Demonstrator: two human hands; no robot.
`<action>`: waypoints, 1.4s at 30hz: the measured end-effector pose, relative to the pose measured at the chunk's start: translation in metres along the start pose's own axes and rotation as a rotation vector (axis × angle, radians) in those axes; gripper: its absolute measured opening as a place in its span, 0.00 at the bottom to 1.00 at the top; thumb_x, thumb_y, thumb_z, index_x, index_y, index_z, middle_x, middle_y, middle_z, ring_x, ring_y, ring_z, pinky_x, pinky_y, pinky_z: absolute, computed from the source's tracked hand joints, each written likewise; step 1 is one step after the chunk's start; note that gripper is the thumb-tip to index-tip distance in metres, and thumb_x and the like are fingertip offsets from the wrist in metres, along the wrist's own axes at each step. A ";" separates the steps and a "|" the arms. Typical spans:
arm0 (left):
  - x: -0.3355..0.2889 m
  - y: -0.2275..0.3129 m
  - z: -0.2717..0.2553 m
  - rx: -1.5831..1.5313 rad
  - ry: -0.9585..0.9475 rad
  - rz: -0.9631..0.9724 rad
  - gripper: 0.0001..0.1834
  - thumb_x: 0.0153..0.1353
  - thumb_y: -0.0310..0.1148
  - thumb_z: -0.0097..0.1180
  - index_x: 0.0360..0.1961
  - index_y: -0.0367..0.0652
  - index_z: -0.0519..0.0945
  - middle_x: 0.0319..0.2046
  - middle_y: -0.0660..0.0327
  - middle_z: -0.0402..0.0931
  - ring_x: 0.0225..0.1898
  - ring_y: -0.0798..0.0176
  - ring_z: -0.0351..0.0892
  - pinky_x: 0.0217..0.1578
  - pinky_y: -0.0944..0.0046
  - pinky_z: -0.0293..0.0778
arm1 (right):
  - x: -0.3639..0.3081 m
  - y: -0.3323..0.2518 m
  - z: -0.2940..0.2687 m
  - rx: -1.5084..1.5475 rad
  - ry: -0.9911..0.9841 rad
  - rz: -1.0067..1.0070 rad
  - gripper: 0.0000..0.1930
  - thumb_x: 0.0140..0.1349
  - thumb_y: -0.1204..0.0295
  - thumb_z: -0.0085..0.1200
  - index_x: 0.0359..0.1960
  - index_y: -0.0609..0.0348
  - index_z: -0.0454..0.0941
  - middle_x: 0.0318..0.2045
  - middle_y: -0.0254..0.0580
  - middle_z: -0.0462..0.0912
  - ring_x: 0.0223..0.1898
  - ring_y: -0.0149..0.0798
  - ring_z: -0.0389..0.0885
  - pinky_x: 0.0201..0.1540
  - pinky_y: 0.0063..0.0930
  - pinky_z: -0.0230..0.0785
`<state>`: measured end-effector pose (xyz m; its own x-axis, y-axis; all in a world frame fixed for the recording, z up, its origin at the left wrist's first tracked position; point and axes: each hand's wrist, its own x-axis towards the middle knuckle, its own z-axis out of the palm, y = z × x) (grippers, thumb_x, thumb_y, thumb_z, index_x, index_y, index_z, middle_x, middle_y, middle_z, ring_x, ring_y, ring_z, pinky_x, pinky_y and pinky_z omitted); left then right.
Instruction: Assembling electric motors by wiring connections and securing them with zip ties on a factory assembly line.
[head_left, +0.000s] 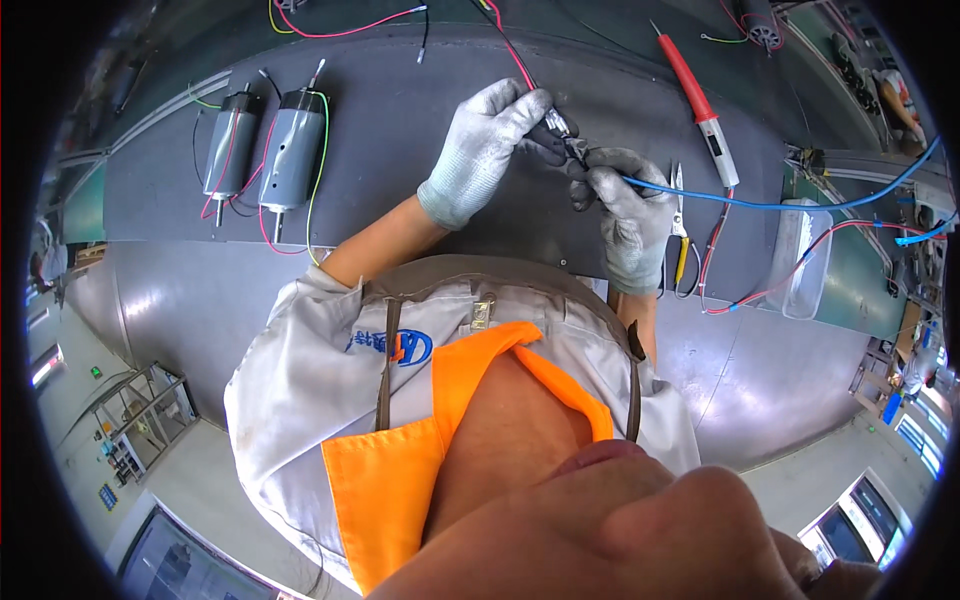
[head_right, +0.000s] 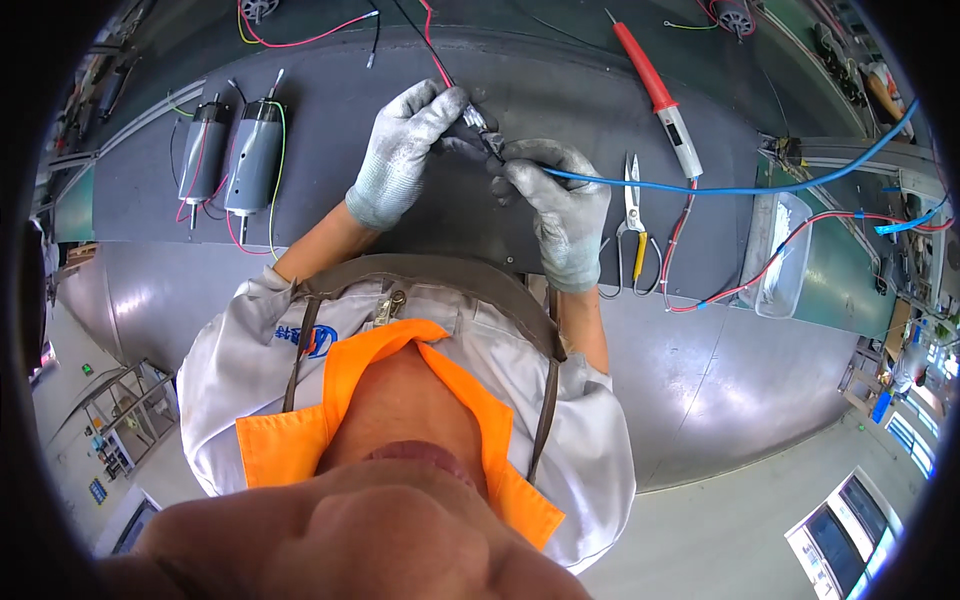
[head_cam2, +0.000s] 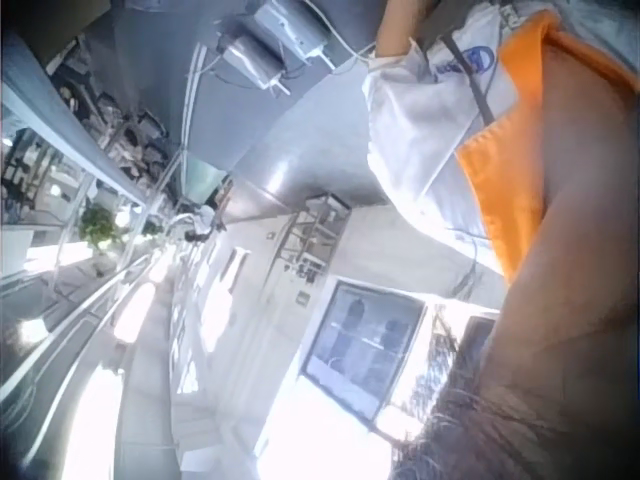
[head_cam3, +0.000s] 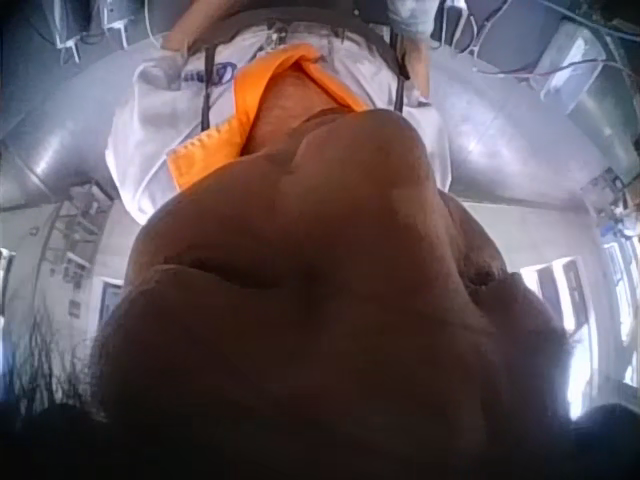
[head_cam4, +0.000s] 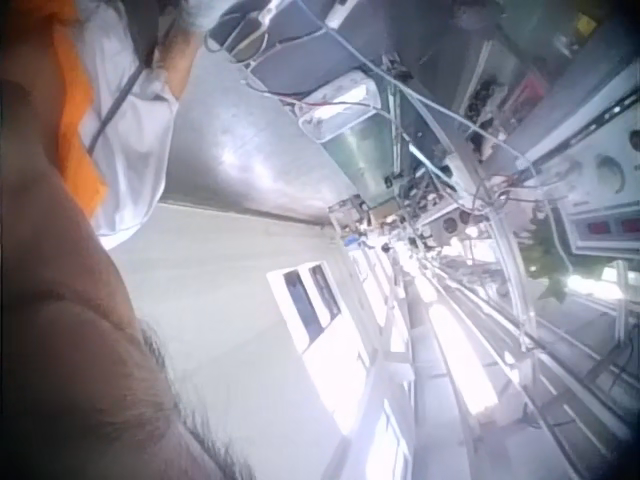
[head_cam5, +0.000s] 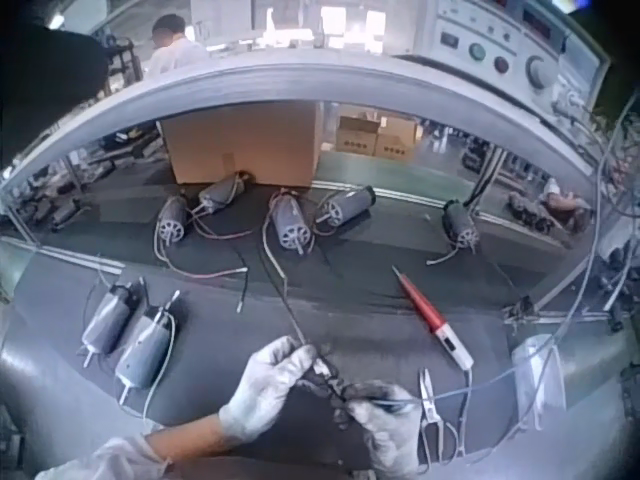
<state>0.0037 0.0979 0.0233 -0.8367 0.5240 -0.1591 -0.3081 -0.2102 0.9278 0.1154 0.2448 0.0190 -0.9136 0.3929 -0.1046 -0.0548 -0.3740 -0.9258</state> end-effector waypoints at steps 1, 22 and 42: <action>0.002 0.000 0.000 -0.013 0.008 -0.020 0.12 0.73 0.34 0.54 0.44 0.34 0.78 0.33 0.60 0.82 0.33 0.71 0.81 0.37 0.69 0.78 | 0.003 0.001 0.001 -0.005 0.003 0.001 0.10 0.59 0.81 0.59 0.42 0.72 0.81 0.31 0.48 0.86 0.29 0.36 0.85 0.35 0.27 0.79; 0.045 -0.041 -0.041 -0.564 -0.152 -0.025 0.09 0.71 0.30 0.53 0.46 0.38 0.79 0.45 0.54 0.82 0.45 0.59 0.83 0.53 0.55 0.77 | 0.125 -0.017 -0.193 -1.580 0.145 -0.316 0.28 0.58 0.74 0.64 0.62 0.56 0.75 0.44 0.55 0.84 0.43 0.54 0.84 0.48 0.41 0.76; 0.039 -0.033 -0.033 -0.445 -0.069 -0.190 0.13 0.73 0.36 0.51 0.48 0.38 0.80 0.41 0.60 0.82 0.43 0.66 0.82 0.47 0.64 0.76 | 0.216 -0.019 -0.081 -1.335 -0.092 -0.523 0.18 0.51 0.71 0.64 0.46 0.57 0.85 0.39 0.49 0.86 0.42 0.50 0.86 0.46 0.38 0.76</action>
<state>-0.0332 0.0979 -0.0249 -0.7191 0.6381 -0.2751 -0.6292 -0.4299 0.6475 -0.0478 0.4050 -0.0158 -0.9322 0.1624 0.3236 -0.0216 0.8672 -0.4974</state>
